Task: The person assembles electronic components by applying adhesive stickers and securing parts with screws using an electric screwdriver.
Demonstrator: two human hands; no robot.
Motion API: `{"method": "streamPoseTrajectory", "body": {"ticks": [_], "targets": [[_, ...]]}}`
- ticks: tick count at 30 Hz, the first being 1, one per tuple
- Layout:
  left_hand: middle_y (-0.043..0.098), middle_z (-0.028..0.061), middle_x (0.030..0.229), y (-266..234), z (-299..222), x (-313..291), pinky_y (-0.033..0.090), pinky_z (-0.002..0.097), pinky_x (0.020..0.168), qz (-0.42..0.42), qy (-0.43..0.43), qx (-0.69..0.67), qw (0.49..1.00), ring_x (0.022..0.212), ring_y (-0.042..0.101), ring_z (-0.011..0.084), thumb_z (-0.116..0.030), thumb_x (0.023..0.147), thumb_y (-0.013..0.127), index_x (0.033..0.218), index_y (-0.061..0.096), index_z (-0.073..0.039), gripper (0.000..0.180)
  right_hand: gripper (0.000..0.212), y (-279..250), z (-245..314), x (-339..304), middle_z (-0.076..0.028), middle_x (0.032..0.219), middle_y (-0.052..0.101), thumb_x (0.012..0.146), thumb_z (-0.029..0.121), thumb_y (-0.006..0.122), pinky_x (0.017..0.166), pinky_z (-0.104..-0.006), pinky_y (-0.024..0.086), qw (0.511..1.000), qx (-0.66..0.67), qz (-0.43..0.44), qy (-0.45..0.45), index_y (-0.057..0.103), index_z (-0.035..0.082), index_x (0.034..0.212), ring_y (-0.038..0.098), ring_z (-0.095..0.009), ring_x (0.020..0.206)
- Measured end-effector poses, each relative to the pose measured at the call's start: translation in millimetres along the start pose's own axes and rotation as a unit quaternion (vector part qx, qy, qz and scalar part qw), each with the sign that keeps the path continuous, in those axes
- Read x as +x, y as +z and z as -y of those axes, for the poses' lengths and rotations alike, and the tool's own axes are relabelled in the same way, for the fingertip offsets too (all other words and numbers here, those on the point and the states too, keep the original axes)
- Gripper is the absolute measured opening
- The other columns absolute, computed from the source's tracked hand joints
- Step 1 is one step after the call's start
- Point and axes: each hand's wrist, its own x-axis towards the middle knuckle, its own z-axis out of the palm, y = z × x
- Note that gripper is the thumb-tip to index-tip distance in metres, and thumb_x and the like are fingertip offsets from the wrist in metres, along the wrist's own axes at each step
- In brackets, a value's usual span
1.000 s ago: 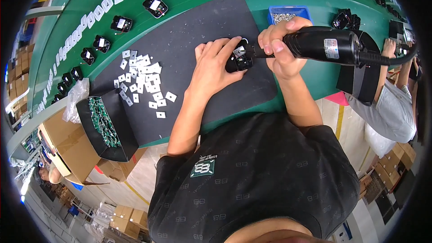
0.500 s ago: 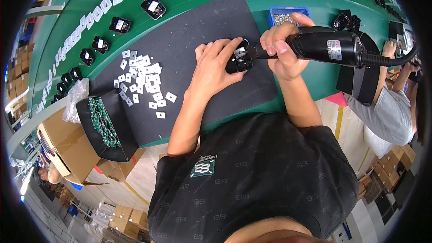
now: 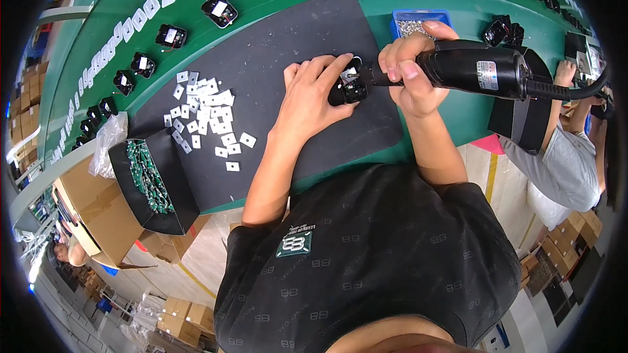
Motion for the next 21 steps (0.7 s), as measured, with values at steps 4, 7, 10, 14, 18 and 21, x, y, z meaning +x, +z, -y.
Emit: {"method": "streamPoseTrajectory", "body": {"ticks": [4,7,10,14,18,21], "targets": [[0.058,0.0086,0.110,-0.4,0.3,-0.5,0.032,0.0389,0.090,-0.004,0.004,0.002,1.000,0.103,0.055,0.0253,-0.025,0.058,0.079,0.124,0.055,-0.012,0.072,0.051,1.1,0.4,0.0,-0.006,0.065,0.052,0.081,0.003,0.067,0.056,-0.0272,0.047,1.000,-0.014,-0.002,-0.005,0.038,-0.001,0.123,0.051,-0.013,0.056],[0.057,0.0084,0.110,-1.0,-1.2,-1.5,0.032,0.0387,0.089,0.001,-0.001,0.013,1.000,0.103,0.055,0.0251,-0.025,0.057,0.079,0.124,0.055,-0.012,0.072,0.051,1.7,-0.1,-0.4,-0.006,0.065,0.053,0.081,0.003,0.067,0.056,-0.0270,0.048,1.000,-0.011,-0.001,-0.002,0.038,-0.001,0.122,0.052,-0.013,0.056],[0.057,0.0059,0.104,0.0,-2.5,-1.7,0.033,0.0386,0.087,-0.025,0.008,0.002,1.000,0.096,0.055,0.0233,-0.021,0.057,0.078,0.121,0.057,-0.013,0.067,0.050,2.1,-0.3,-0.8,-0.006,0.066,0.054,0.081,0.003,0.068,0.056,-0.0264,0.048,1.000,-0.018,0.001,-0.006,0.039,-0.001,0.122,0.053,-0.013,0.056],[0.057,0.0058,0.104,-1.2,-1.5,-2.1,0.033,0.0383,0.087,-0.026,0.011,0.002,1.000,0.096,0.055,0.0231,-0.020,0.057,0.078,0.121,0.057,-0.013,0.068,0.051,1.3,-0.7,-1.6,-0.007,0.066,0.055,0.080,0.002,0.068,0.056,-0.0257,0.048,1.000,-0.022,0.003,-0.002,0.039,-0.002,0.122,0.054,-0.013,0.056],[0.057,0.0082,0.111,-0.5,-1.2,-2.0,0.032,0.0381,0.089,0.001,0.000,0.008,1.000,0.103,0.055,0.0243,-0.023,0.057,0.079,0.124,0.055,-0.013,0.072,0.051,2.1,-0.9,-2.2,-0.007,0.066,0.055,0.080,0.003,0.069,0.056,-0.0256,0.048,1.000,-0.015,-0.001,0.006,0.039,-0.002,0.121,0.055,-0.014,0.057],[0.057,0.0084,0.112,-0.8,-1.9,-1.5,0.032,0.0381,0.089,0.001,-0.003,0.008,1.000,0.104,0.054,0.0243,-0.024,0.058,0.079,0.124,0.055,-0.013,0.072,0.052,0.3,-1.9,-1.9,-0.007,0.067,0.055,0.079,0.002,0.069,0.057,-0.0259,0.049,1.000,-0.020,0.009,0.002,0.039,-0.001,0.122,0.056,-0.014,0.057]]}}
